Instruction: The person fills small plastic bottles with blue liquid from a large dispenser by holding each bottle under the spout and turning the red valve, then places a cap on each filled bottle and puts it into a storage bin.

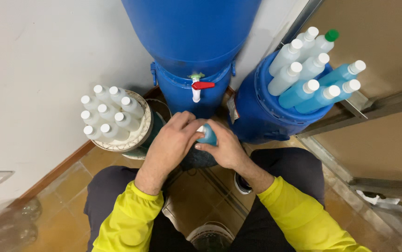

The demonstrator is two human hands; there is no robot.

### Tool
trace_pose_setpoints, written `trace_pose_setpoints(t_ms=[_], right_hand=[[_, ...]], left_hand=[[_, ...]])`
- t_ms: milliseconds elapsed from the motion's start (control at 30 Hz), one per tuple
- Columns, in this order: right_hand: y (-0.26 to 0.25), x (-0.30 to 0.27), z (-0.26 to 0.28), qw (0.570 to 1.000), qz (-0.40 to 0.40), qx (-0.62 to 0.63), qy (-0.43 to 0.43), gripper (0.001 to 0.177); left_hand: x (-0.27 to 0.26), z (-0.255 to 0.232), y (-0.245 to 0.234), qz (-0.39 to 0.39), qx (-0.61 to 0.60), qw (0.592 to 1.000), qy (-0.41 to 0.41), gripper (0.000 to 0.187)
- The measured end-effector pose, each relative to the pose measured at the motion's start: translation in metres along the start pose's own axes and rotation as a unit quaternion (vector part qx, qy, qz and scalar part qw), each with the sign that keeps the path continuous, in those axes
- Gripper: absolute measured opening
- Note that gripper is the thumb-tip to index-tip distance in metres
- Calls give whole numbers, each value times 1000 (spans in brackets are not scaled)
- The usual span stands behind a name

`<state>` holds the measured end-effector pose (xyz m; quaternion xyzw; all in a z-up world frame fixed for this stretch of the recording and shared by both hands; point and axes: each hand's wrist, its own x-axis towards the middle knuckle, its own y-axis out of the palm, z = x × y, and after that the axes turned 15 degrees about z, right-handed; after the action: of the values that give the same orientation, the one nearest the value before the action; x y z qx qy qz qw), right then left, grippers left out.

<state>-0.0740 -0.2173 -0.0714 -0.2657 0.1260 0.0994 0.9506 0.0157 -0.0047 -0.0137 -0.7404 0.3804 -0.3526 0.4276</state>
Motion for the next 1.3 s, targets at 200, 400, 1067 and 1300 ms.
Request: trace_pose_setpoints(t_ms=[200,400,1067,1300], right_hand=[[1,2,-6,1000,8,-11,-8,69],[4,4,11,1000,-18,-21,-9,74],[14,20,-24,983,-40,125,-131,71],[-1,0,13,995,-76,-6,-72,70]], left_hand=[[-6,-9,-15,71,80,994,-11,24],[1,-10,27,-29,119,978,-170,53],[20,0,-13,-97,-372,923,-36,51],[29,-38,33,-93,-354,929,-54,89]])
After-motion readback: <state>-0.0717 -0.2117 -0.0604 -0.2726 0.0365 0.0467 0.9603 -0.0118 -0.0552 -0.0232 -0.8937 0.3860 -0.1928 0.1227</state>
